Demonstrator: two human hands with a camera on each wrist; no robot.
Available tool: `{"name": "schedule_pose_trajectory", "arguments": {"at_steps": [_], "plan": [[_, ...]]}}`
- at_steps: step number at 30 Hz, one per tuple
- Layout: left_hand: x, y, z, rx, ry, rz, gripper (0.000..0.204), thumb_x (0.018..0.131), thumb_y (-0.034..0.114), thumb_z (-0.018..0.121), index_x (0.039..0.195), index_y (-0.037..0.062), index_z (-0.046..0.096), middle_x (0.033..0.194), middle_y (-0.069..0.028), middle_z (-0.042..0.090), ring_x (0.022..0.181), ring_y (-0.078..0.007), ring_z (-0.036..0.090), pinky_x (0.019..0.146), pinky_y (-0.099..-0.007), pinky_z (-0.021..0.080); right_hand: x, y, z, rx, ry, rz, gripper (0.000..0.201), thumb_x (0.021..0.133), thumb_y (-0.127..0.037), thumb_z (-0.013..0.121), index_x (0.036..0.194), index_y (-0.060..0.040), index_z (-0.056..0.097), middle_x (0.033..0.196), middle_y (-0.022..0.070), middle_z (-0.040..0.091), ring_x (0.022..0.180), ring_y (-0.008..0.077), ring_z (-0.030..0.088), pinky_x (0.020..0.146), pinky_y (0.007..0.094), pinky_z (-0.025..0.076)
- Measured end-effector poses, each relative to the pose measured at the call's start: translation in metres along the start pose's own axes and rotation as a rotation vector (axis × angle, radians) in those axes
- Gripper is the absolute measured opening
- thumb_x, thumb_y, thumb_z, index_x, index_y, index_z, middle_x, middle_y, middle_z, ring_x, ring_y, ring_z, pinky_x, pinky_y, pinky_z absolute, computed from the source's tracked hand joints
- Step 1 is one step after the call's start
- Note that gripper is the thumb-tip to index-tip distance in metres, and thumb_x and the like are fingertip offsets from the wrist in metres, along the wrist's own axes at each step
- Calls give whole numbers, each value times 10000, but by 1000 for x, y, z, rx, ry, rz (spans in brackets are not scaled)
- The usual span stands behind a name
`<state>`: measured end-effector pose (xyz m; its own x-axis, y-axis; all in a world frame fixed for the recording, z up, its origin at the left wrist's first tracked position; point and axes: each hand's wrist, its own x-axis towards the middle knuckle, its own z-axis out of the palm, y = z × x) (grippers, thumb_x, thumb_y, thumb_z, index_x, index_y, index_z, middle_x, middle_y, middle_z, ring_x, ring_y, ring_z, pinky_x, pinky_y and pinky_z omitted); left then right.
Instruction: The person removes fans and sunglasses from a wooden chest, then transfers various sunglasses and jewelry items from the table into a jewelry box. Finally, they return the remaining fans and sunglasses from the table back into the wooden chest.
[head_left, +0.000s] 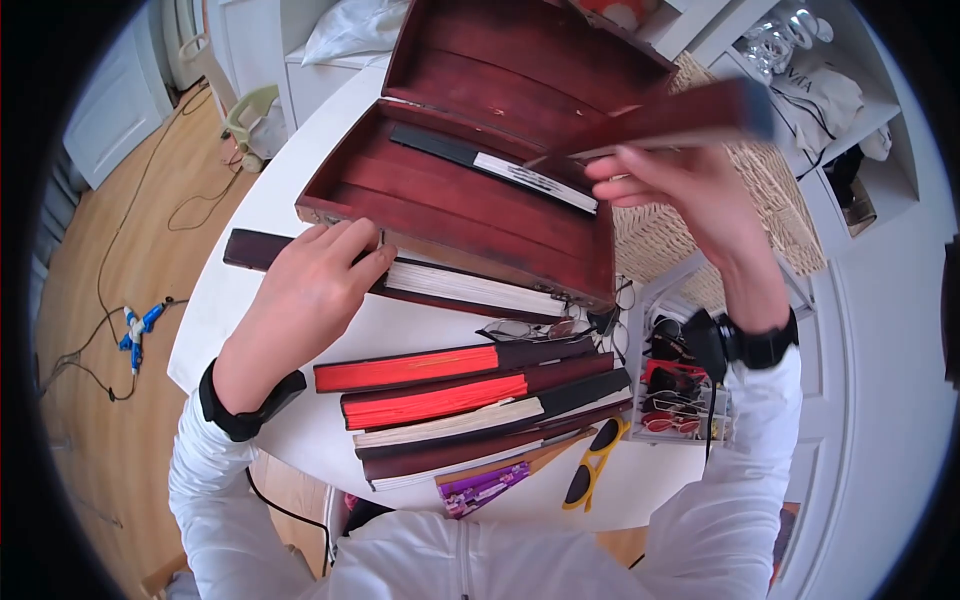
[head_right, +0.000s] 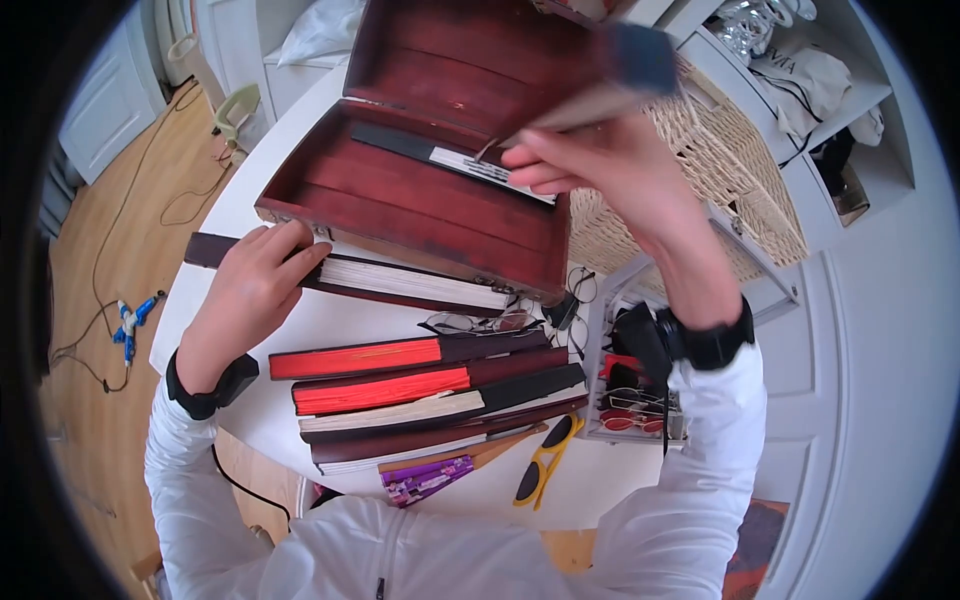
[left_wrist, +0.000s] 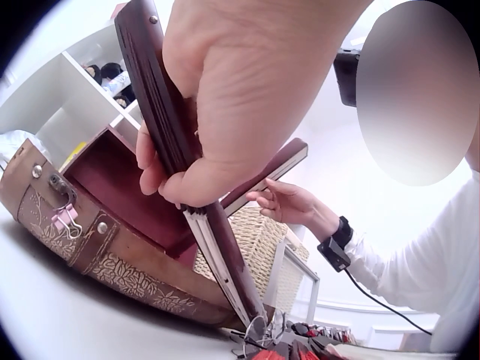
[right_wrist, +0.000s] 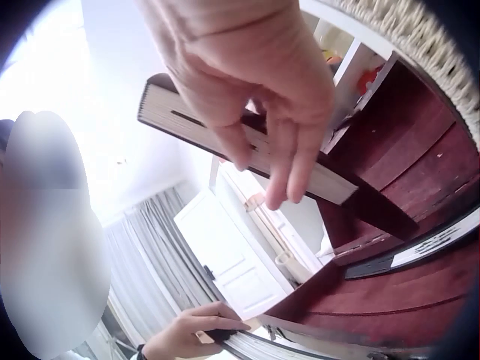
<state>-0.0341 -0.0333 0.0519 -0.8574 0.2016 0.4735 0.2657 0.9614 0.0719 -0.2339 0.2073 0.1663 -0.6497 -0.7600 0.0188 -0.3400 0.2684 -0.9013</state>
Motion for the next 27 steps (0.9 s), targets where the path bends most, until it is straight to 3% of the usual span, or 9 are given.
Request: {"name": "schedule_pose_trajectory", "arguments": {"at_steps": [2,6,8,12,14,16,19,21,27], "plan": [[1,-2,2,-21,13,17,366,595,-77,577,955,-9,596,854,-92,508,775,-258,536,679,-347,441,32,-3,4,-375,-51,45,397,826,-244,655,1103,32,589,895,196,665,850,232,659,741,335,521],[3,-7,9,-74,17,12,356,596,-66,577,946,-8,601,848,-91,508,795,-257,544,677,-354,435,109,20,23,-929,-134,-320,541,755,-410,667,1131,-28,597,961,171,655,898,354,620,818,425,488],[4,-7,10,-104,-4,-46,423,542,-92,596,953,4,614,871,-111,545,802,-301,558,692,-376,460,147,28,50,-1174,-305,-188,497,798,-392,637,1076,19,602,974,246,611,962,368,585,818,417,475],[3,-11,17,-139,23,-50,414,542,-92,599,943,7,622,855,-113,554,802,-302,564,687,-376,466,186,80,95,-1195,-497,14,426,807,-291,604,1149,-38,595,1221,195,532,1146,349,493,937,456,413],[1,-12,17,-158,-5,-61,369,596,-55,594,957,16,619,861,-93,536,819,-269,552,713,-367,434,180,105,110,-1236,-329,-13,356,810,-160,559,1147,-49,598,1252,179,513,1160,335,490,948,494,384],[1,-14,16,-176,-28,-70,362,594,-56,606,949,17,624,853,-89,547,816,-267,558,723,-353,441,183,111,115,-1179,-370,133,432,753,-32,569,1184,-13,558,1234,215,511,1169,361,479,937,504,372],[-1,-19,22,-205,-42,-71,345,591,-62,612,928,13,628,846,-86,552,806,-266,559,719,-354,448,180,131,111,-1149,-282,77,431,741,-32,585,1167,24,549,1214,228,520,1169,374,470,923,494,382],[-3,-20,25,-228,-35,-116,331,597,-55,652,918,24,641,873,-96,583,815,-290,568,715,-367,468,185,146,107,-1133,-199,-11,572,743,-203,707,1201,49,475,1256,198,483,1125,360,490,905,516,384],[-1,-17,19,-188,-17,-86,334,596,-54,659,919,30,645,876,-91,586,822,-285,573,715,-369,469,177,128,98,-1162,-265,-28,498,705,-247,753,1066,42,567,1147,171,548,1101,334,473,876,474,373]]}}
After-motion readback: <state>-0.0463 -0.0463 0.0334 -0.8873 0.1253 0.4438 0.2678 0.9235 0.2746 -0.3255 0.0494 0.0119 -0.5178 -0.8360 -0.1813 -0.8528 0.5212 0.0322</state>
